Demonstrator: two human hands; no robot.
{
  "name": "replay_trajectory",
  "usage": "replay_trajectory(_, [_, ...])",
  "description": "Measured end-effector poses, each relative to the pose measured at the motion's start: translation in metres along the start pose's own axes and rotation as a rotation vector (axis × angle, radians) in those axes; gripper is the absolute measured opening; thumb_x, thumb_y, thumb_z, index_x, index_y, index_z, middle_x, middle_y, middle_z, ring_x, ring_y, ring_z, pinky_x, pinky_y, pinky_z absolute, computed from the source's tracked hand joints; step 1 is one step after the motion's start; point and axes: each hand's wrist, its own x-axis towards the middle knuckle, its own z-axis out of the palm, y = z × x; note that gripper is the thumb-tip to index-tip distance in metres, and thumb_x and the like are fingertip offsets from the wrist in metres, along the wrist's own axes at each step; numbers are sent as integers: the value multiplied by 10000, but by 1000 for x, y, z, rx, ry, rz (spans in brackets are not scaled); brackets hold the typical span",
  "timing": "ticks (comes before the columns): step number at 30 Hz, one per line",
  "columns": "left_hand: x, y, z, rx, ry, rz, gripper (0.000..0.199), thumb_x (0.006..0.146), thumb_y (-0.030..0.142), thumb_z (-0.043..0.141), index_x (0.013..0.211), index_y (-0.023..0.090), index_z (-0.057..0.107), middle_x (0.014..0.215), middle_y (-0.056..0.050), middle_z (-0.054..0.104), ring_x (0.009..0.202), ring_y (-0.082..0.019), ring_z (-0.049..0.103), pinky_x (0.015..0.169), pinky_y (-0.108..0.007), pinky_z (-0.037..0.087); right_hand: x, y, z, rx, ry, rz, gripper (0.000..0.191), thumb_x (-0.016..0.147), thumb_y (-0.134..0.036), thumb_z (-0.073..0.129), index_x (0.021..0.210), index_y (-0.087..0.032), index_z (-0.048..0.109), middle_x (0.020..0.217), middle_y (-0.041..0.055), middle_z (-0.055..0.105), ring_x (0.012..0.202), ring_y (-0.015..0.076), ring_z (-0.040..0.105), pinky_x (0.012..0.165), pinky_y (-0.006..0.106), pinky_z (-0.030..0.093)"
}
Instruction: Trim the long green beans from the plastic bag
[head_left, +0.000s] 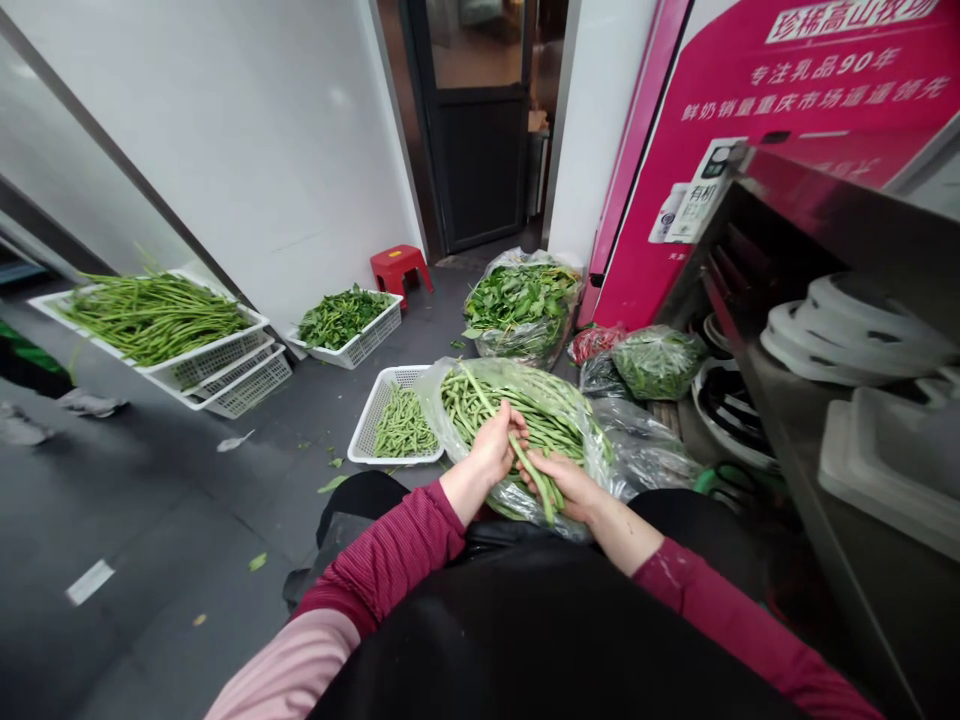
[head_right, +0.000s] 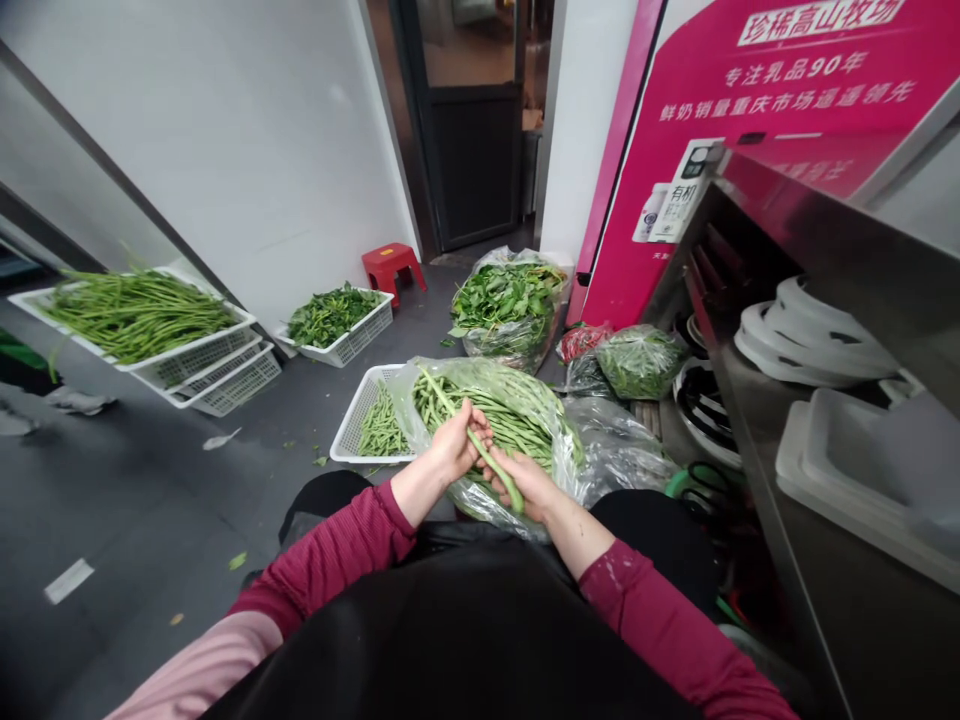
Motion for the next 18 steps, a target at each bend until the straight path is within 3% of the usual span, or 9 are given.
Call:
replay_trajectory(5, [-3,-12,-7,228,103,129,472,647,602,513,629,131,507,516,42,407,424,-44,365,402,-170,265,-5,-1,9,135,-102,99,252,699,-384,592,734,-138,552,489,-52,422,363,32,326,321,155,204])
replay_trajectory(8, [-7,-5,-16,369,79,152,440,622,571,564,637,135,504,471,64,357,370,-29,286,370,-176,188,-8,1,7,135,-116,85,255,697,-382,601,733,-135,548,516,-50,422,368,24,311,323,150,192])
replay_trajectory(13, [-20,9,-27,348,-20,98,393,652,529,555,727,145,511,455,89,279,350,-26,207,366,-177,154,-11,5,6,141,-36,75,250,698,-358,614,651,-142,496,458,-75,330,351,20,279,308,136,188])
replay_trajectory(15, [-32,12,-26,430,-16,192,362,689,492,517,732,133,535,481,63,336,369,-36,250,377,-187,201,-8,6,3,191,19,81,241,693,-343,621,644,-151,484,437,-91,274,336,18,247,296,132,192])
replay_trajectory(18, [-60,10,-17,774,89,489,283,708,393,506,589,136,526,498,22,405,445,-63,335,426,-203,259,3,9,-8,244,109,44,210,689,-296,615,626,-179,453,433,-86,285,325,33,265,276,142,219])
